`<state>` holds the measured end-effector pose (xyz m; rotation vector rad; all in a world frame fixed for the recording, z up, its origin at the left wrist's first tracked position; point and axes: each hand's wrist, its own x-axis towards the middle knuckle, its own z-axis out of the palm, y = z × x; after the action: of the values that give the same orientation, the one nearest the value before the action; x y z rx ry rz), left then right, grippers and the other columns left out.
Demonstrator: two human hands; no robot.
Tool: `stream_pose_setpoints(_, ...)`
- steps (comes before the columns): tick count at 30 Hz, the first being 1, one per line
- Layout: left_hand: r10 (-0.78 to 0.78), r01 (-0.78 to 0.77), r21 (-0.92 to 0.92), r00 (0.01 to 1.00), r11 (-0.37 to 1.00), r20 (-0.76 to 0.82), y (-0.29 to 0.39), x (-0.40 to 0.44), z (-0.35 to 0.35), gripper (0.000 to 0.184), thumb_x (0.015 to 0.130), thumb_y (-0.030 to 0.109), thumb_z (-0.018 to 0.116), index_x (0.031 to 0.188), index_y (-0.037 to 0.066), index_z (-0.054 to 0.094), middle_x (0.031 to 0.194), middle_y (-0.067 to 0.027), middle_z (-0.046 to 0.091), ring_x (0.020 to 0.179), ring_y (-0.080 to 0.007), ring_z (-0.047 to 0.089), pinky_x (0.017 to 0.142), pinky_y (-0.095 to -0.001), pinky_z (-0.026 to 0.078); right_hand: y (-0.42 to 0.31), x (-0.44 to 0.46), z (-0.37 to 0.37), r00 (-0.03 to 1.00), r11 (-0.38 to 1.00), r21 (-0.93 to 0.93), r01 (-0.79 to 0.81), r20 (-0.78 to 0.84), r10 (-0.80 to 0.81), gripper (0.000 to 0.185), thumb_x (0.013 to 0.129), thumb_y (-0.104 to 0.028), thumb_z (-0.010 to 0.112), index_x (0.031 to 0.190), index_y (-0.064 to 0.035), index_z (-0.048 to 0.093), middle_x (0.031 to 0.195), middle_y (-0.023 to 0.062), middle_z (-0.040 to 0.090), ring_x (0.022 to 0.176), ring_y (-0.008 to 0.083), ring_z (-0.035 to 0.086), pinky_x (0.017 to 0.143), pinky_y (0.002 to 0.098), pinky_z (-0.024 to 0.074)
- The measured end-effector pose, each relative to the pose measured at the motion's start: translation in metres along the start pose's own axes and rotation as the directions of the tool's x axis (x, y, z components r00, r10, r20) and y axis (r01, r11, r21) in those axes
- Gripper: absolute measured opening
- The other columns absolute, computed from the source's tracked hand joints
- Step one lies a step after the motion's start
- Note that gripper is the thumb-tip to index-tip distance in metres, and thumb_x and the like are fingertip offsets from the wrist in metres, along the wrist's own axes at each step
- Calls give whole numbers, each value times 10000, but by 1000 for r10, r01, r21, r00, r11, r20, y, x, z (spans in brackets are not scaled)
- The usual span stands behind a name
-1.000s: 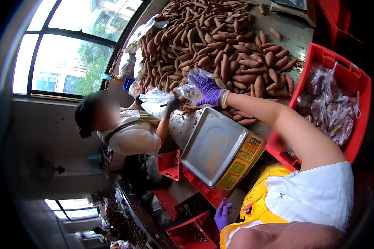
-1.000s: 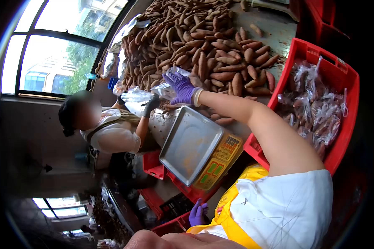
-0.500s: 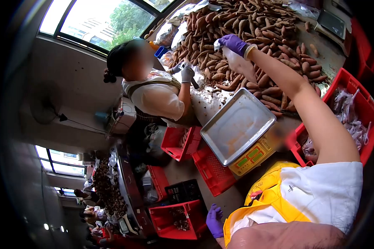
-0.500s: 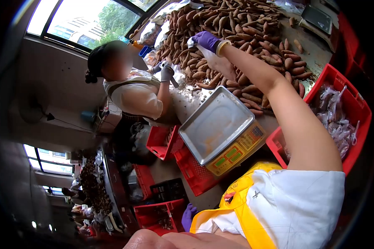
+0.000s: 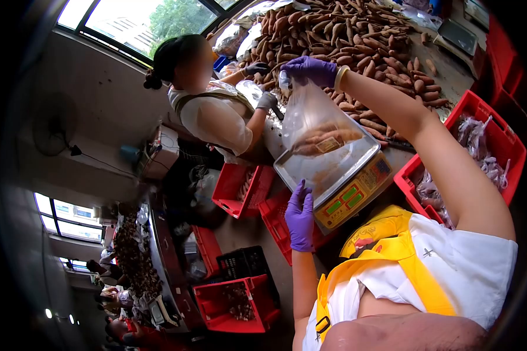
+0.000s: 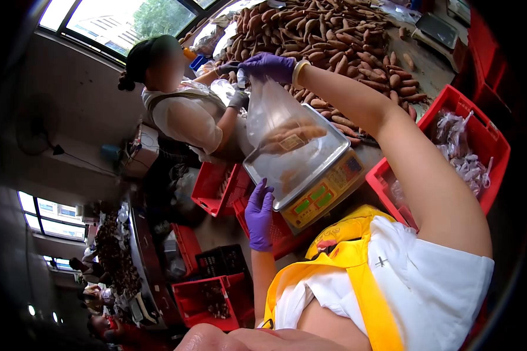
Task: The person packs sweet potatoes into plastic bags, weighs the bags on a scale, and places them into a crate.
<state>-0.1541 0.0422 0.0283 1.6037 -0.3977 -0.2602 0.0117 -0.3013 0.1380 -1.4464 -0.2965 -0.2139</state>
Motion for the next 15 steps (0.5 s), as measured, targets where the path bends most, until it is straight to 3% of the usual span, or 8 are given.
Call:
stream_pose_setpoints(3,-72,73,15,997,997,-23,-19,-29,-3,408,925,29,579,1327,18,511,1135,-56,610,1008,-103,566,907,-231,439,32,-45,3,998,997,51,-56,39,54,336,945,-359,568,866,-58,694,637,-19,549,595,56,487,564,212,402)
stream_pose_setpoints(4,-104,102,-42,993,994,-57,-34,-38,-9,405,927,32,578,1325,9,508,1153,-63,605,1020,-107,567,910,-233,443,33,-63,8,986,997,-64,-52,154,62,333,951,-355,558,872,-67,704,669,-12,585,611,56,486,586,213,401)
stream_pose_setpoints(5,-140,131,-98,986,987,-89,-49,-49,-16,402,929,35,577,1323,-1,505,1171,-71,601,1031,-112,567,914,-234,447,36,-83,10,984,974,-216,-74,145,107,398,950,-413,544,860,-61,705,717,0,632,611,58,487,585,212,396)
stream_pose_setpoints(8,-239,220,-137,960,966,-144,-65,-73,-36,405,931,38,574,1323,-19,489,1292,-99,548,1054,-124,569,923,-246,463,55,-119,1,961,893,-378,-246,22,275,466,962,-454,501,933,-33,697,784,7,669,684,97,555,658,265,461)
stream_pose_setpoints(9,-239,228,-85,956,970,-168,-63,-77,-41,408,930,38,574,1326,-14,489,1308,-102,539,1049,-123,570,920,-246,464,27,-136,6,962,895,-378,-238,38,272,535,949,-523,476,965,-39,703,887,55,679,828,122,596,840,269,458)
stream_pose_setpoints(11,-240,237,-43,947,971,-215,-57,-79,-50,429,929,50,582,1348,34,491,1195,-66,586,1008,-110,570,900,-237,466,27,-155,-6,1000,976,-219,-2,15,6,509,973,-474,455,1119,-29,654,1023,66,666,977,129,584,935,268,424)
stream_pose_setpoints(13,-205,203,-36,949,979,-239,-55,-74,-54,440,927,52,586,1356,46,488,1138,-51,595,1007,-108,565,888,-238,469,4,-183,-13,984,911,-393,124,-70,-164,480,985,-430,452,1249,-49,577,1154,53,621,1067,127,549,969,274,404)
stream_pose_setpoints(15,-168,169,-17,957,986,-236,-54,-63,-56,445,917,60,603,1349,45,495,1133,-50,594,1003,-107,561,882,-242,471,7,-202,-21,963,834,-545,87,-169,-211,531,959,-420,522,1363,-80,466,1277,92,550,1127,175,528,987,301,403)
